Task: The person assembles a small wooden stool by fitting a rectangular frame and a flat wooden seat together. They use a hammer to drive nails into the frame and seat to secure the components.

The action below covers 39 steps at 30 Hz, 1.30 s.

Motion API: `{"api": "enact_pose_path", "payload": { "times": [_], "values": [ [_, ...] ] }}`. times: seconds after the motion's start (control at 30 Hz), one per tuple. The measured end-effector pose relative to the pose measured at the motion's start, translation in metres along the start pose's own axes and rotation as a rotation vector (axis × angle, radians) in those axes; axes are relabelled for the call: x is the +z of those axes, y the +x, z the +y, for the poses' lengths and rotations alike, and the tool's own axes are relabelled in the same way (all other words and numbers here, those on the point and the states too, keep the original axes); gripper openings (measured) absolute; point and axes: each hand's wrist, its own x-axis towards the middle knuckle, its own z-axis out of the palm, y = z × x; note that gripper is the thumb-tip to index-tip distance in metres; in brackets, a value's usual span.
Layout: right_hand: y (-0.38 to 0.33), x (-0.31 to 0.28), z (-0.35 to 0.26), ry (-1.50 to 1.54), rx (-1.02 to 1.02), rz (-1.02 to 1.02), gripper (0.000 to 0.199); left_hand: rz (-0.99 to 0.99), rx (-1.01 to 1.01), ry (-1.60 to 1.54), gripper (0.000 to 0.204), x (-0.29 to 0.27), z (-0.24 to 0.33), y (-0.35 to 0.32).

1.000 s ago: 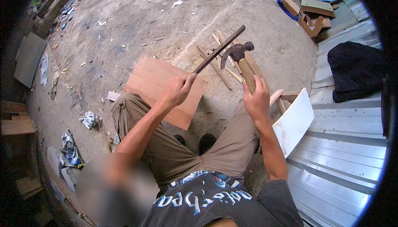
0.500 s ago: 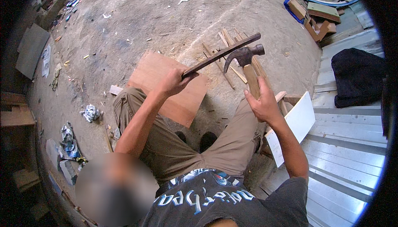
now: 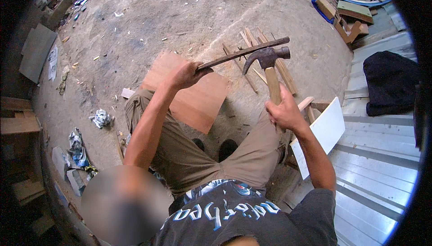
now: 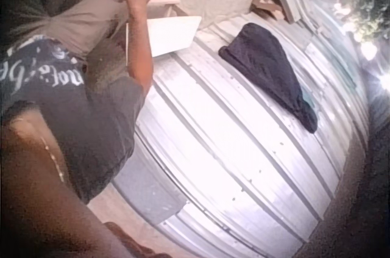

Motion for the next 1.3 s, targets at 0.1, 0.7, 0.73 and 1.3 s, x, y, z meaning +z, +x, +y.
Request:
{"api": "enact_pose_path", "payload": {
  "times": [0.1,0.7,0.73,1.3],
  "values": [
    [-0.012,0.01,-0.002,0.337,0.134,-0.192,0.023,0.032,0.005,-0.022,0.023,0.0,0.002,-0.006],
    [-0.032,0.049,-0.014,0.612,0.163,0.014,0.026,0.08,0.044,-0.192,0.02,0.007,0.025,-0.021],
    [-0.033,0.047,-0.012,0.579,0.146,0.017,0.025,0.09,0.063,-0.192,0.02,0.01,0.02,-0.022],
    [-0.066,0.069,-0.014,1.002,0.234,-0.38,0.017,0.109,0.379,0.234,0.016,-0.024,-0.017,-0.004]
  ]
}}
